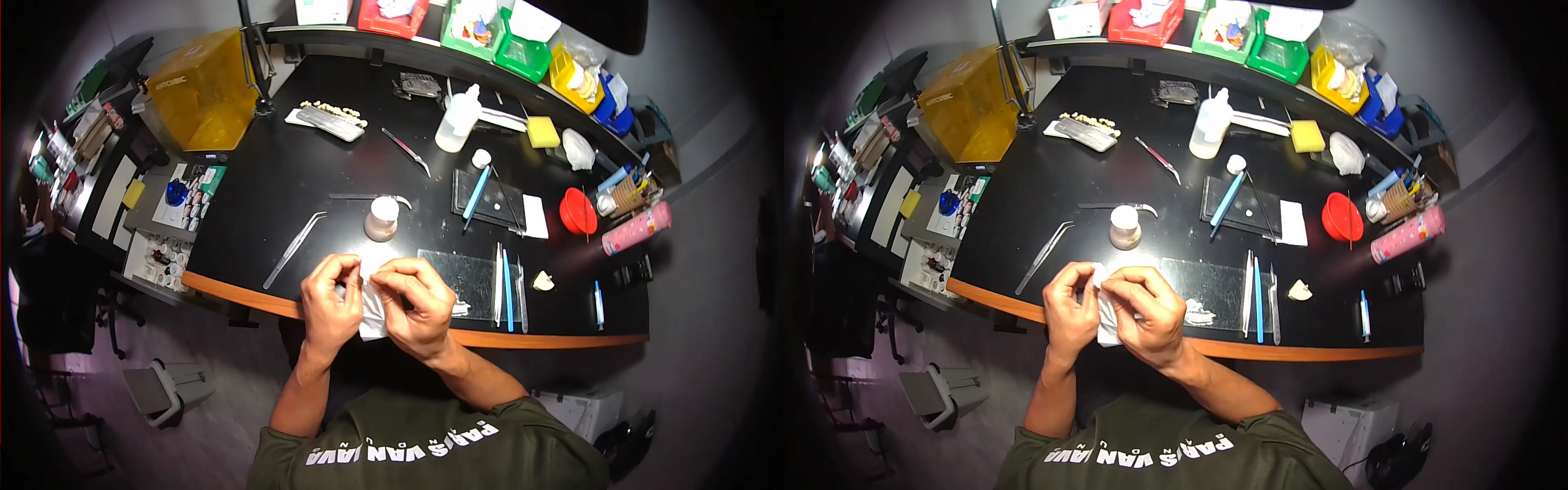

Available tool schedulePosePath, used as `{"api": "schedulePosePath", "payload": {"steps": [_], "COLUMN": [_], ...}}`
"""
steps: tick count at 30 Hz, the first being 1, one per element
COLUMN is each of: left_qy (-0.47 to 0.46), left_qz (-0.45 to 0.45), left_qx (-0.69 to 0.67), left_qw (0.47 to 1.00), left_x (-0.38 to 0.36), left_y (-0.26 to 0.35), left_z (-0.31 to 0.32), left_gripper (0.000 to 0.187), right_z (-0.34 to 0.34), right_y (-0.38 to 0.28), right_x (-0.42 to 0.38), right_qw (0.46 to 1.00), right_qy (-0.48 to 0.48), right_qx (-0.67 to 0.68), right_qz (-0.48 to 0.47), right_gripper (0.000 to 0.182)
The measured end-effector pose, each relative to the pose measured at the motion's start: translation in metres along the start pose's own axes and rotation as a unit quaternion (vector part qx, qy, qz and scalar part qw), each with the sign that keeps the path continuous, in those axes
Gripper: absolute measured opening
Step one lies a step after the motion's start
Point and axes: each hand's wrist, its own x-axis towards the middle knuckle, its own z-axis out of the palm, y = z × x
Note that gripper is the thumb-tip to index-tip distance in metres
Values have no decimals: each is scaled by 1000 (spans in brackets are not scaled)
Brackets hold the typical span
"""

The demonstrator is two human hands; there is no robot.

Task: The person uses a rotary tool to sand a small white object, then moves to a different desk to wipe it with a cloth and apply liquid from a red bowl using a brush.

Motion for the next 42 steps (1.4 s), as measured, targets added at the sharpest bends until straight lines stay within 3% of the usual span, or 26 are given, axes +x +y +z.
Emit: {"api": "schedulePosePath", "payload": {"steps": [4, 7, 13, 16, 19, 23, 27, 30, 37, 40, 42], "left_qy": [-24, -12, 9, 1, -1, 8, -23, 0, -33, -46, -45], "left_qz": [-17, -37, -40, -16, -6, -20, -9, -25, -103, -89, -134], "left_qx": [-39, -76, -60, -40, -24, -68, -107, -138, -238, -224, -272], "left_qw": [999, 996, 997, 999, 1000, 997, 994, 990, 965, 969, 952], "left_x": [-2, -5, -3, -3, -4, -4, -4, -8, -9, -6, -2], "left_y": [-11, -15, -4, -2, -4, -4, -2, -13, -11, -16, -5], "left_z": [-2, -5, -5, -6, -9, -10, -16, -11, -12, -13, -18], "left_gripper": [17, 16, 12, 12, 11, 11, 7, 6, 5, 20, 30], "right_z": [7, 5, -4, -2, 3, 0, 5, 6, 3, 0, -1], "right_y": [-3, -9, -14, -12, -15, -16, -8, -14, -4, -1, -1], "right_x": [-6, -2, -1, 6, 7, 12, 7, 12, 7, 8, 8], "right_qw": [994, 991, 986, 995, 986, 990, 997, 994, 993, 991, 990], "right_qy": [-101, -121, -145, -82, -156, -135, -22, -89, -85, -97, -107], "right_qx": [-33, -54, -19, -60, -52, -34, -51, -56, -78, -88, -88], "right_qz": [7, -8, 76, 18, -4, 15, 53, 23, -5, -17, -23], "right_gripper": [35, 35, 25, 20, 21, 16, 16, 21, 23, 24, 25]}}
